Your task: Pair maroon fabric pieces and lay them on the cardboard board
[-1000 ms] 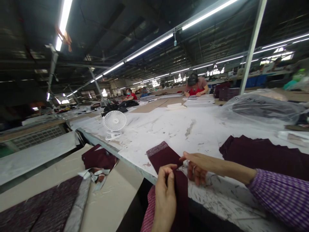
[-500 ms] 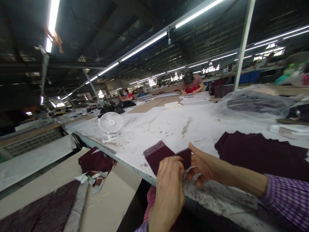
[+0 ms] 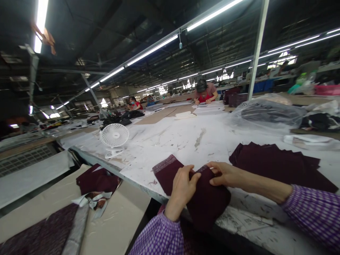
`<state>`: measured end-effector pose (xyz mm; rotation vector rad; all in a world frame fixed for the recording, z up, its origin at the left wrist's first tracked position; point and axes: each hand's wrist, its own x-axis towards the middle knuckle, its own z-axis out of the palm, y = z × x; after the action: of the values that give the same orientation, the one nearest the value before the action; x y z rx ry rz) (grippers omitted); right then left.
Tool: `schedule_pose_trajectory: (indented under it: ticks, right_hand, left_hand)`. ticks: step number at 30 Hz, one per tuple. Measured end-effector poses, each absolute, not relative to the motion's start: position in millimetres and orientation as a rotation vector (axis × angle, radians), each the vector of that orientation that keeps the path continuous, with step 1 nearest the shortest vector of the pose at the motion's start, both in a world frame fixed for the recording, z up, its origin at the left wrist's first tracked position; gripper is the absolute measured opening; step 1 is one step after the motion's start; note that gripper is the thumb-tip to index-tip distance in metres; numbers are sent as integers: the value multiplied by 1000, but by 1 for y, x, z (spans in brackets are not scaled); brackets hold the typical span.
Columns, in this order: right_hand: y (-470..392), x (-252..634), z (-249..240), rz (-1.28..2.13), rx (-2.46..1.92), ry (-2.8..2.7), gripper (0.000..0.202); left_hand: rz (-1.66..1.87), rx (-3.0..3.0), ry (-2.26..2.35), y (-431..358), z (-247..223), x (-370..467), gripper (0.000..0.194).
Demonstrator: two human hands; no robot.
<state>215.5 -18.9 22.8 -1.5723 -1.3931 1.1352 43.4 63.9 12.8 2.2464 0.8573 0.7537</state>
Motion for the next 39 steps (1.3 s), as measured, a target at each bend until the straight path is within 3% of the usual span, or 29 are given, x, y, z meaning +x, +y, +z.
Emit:
schedule_pose_trajectory:
  ticks: [5,11,25,34,39]
  right_hand:
    - [-26,242,27,801,-1885,-1701,45]
    - [-22,260,37,124,-1930,-2141,24]
    - [-13,265,25,10,-1839,-2312,14]
    - [-20,256,10,-581,-1719,-2649,18]
    - [-24,264,18,-536,-1776,-2653,28]
  left_hand:
    - [613,2535,827,61,3,73,23]
    - [596,2867,778,55,-5,78,28]
    - [629,2909,730,57,-9,76,28]
    - [581,2886,669,59,-8,73,37]
    - [605,2918,652,58,-10,71,37]
